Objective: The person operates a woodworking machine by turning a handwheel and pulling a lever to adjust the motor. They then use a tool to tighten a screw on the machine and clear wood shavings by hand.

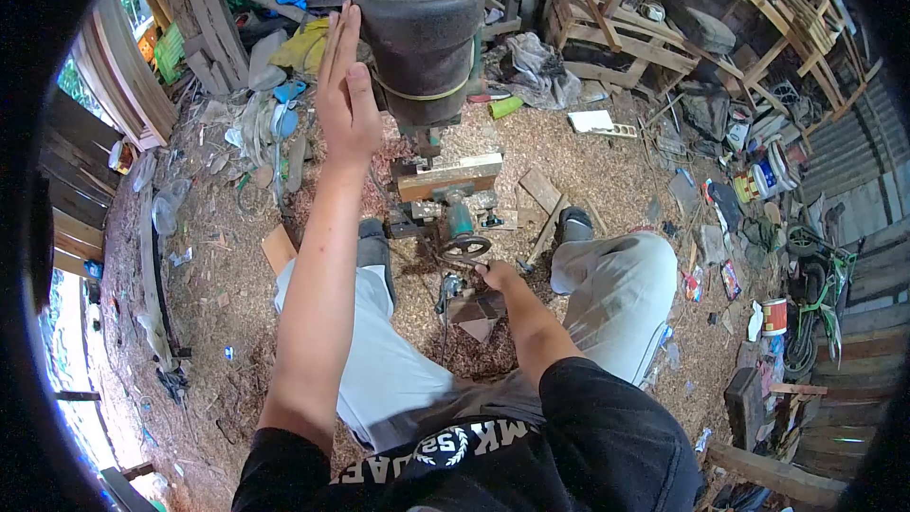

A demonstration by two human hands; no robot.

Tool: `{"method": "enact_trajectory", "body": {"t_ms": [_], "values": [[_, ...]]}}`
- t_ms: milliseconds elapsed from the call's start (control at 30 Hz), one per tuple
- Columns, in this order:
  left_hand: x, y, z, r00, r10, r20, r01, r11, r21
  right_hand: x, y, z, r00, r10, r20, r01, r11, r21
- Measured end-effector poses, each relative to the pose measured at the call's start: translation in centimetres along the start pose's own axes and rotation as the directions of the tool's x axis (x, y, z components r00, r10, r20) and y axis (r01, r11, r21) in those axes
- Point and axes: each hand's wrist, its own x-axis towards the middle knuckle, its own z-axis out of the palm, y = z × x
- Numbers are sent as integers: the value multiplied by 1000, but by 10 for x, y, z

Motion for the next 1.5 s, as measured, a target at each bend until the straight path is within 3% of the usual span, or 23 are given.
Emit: {"method": "enact_trajectory", "body": {"t_ms": [233,300,367,433,500,633,700,733,767,833,867,933,1000,1067,1133,1233,1300,1333,1433,1500], "values": [[0,-2,-3,1000,-21,22,20,999,31,-8,-4,1,995,8,-97,-10,1000,-11],[2,1,-6,999,-27,31,26,999,34,-6,0,7,998,26,-54,-24,999,26],[3,2,-8,998,-38,41,36,998,46,-13,4,21,975,-7,-224,18,999,46],[1,3,-6,998,-51,36,49,998,51,-15,12,35,982,5,-189,7,998,63],[-2,4,-6,997,-60,47,57,996,63,-16,23,60,911,-33,-411,59,997,52],[-6,0,-2,994,-103,20,102,994,32,-32,21,57,922,39,-385,34,983,179],[-8,1,-3,991,-130,24,129,991,43,-51,16,24,949,-58,-310,68,997,22],[-9,3,-2,990,-140,19,139,989,54,-42,21,11,916,-120,-382,74,988,-133],[-9,4,-1,989,-146,14,145,987,62,-44,12,-24,951,-40,-307,-12,986,-165],[-9,6,0,994,-109,16,109,994,27,-23,22,-80,837,-176,-519,195,981,-17],[-9,10,-2,992,-121,44,120,992,33,-19,12,-117,726,-187,-662,234,972,-18],[-8,14,-4,990,-118,76,115,993,34,-11,-19,-196,563,-79,-823,221,973,57],[-6,15,-4,996,-75,58,71,996,62,-18,-65,-280,309,-109,-945,385,923,20],[-5,17,-5,998,-39,45,34,995,94,-7,-103,-361,289,-132,-948,647,757,92],[-3,17,-5,997,-75,36,71,992,107,-40,-172,-430,314,-115,-942,873,425,239],[-3,15,-2,996,-76,46,70,989,130,-62,-251,-514,227,-112,-968,928,326,180],[-3,13,5,999,-34,5,33,993,113,-69,-298,-562,151,-29,-988,889,440,123],[-2,13,7,1000,-20,-14,21,995,95,-73,-317,-581,61,5,-998,854,517,55],[-5,12,10,998,-43,41,37,989,145,-83,-360,-624,138,144,-980,727,657,199],[-6,12,12,996,-69,59,61,990,126,-34,-368,-652,149,201,-968,668,701,249]]}}
